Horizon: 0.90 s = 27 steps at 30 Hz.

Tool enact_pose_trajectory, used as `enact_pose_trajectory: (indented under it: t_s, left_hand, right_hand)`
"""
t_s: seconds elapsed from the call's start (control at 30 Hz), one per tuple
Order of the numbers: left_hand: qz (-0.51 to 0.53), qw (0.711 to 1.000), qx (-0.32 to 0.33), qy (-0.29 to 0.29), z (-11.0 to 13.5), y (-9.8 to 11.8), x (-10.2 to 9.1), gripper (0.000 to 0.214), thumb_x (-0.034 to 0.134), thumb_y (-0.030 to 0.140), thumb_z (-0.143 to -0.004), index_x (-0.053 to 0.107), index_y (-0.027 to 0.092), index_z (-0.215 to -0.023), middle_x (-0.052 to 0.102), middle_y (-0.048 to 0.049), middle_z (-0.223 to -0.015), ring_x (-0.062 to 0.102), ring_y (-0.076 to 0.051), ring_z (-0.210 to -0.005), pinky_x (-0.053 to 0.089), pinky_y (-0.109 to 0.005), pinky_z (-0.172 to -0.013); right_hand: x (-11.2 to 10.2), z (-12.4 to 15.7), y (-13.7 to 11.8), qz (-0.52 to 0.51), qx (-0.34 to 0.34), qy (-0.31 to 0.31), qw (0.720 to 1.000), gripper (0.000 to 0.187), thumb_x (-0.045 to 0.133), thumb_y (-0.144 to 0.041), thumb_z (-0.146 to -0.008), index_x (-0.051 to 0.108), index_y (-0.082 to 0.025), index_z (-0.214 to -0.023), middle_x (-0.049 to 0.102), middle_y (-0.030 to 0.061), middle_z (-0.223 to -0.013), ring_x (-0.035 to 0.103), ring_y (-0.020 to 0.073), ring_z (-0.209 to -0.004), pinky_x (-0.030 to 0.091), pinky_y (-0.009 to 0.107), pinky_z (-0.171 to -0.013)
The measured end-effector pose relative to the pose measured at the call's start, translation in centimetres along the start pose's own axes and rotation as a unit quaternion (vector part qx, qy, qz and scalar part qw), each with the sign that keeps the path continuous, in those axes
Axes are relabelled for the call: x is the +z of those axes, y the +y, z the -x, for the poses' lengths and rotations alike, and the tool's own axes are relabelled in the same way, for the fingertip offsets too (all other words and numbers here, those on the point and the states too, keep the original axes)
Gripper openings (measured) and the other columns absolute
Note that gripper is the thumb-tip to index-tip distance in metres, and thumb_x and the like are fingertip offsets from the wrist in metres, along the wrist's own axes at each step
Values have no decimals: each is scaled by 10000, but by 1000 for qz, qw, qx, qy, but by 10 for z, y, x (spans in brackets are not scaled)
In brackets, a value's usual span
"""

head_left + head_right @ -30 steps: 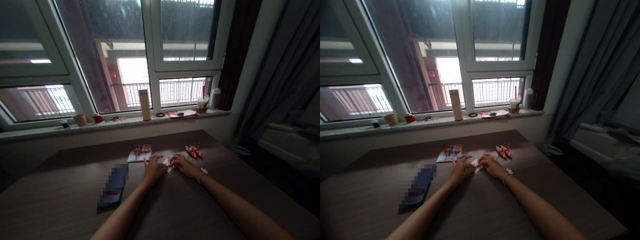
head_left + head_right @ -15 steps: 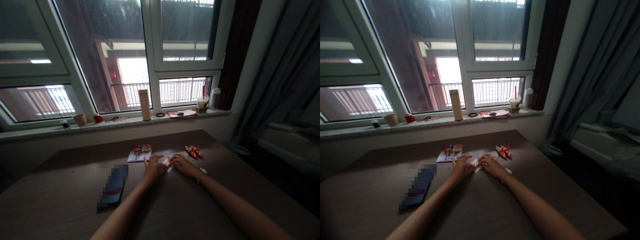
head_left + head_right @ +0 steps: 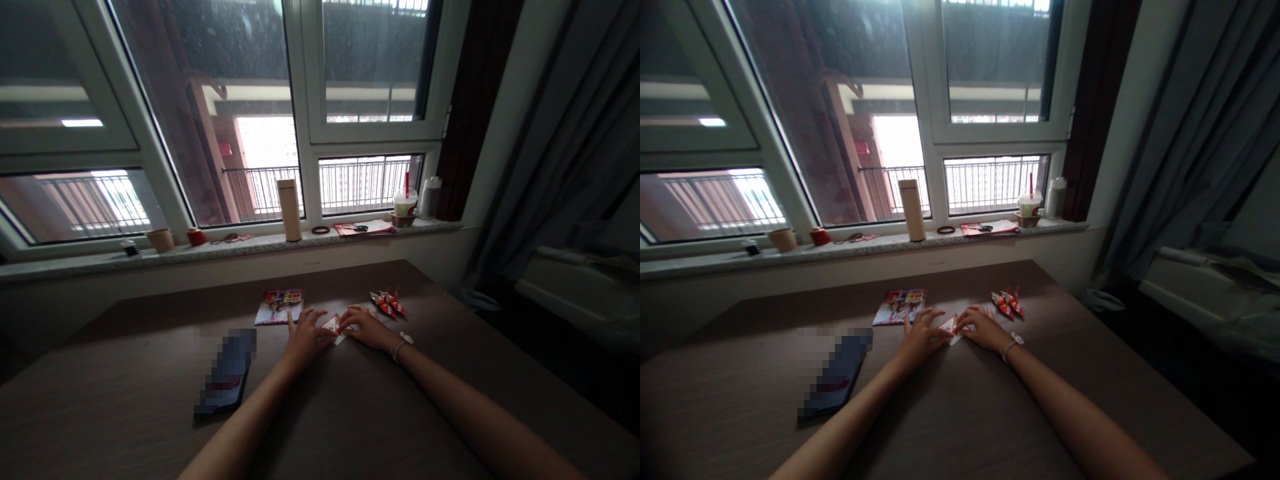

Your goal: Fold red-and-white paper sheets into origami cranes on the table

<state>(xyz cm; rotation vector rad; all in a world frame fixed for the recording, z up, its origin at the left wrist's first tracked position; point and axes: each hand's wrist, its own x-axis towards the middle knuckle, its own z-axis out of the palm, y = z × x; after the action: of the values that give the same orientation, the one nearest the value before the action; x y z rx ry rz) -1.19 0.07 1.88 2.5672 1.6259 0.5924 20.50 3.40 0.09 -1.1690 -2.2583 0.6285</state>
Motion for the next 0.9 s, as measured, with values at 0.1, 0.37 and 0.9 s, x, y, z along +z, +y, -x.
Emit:
enact_pose_trajectory:
  t_s: [0.1,0.37,0.9]
  left_hand:
    - [5,1000,-3,-3,0,0,0,115,703,398,-835,765,435,-925,554,27,-1406,333,-330,-1388,-50,-748,-1100]
    - [5,1000,4,1,1,-2,2,122,692,401,-844,764,439,-934,559,29,-1398,341,-322,-1376,-55,-737,-1106]
    - [56,995,-76,11,3,1,-4,121,702,319,-811,776,361,-896,552,-14,-1389,390,-301,-1342,57,-705,-1131]
  right_hand:
    - [-1,0,0,4,-7,-3,1000,151,626,-311,-877,755,-312,-955,675,20,-1156,396,278,-1318,119,566,-1143]
    - [0,4,6,22,-30,38,999,166,655,-298,-855,727,-288,-1005,586,38,-1271,437,245,-1266,254,461,-1124]
    - [3,13,-9,37,1,78,996,89,706,-312,-805,754,-273,-869,595,39,-1230,434,260,-1255,258,458,-1121]
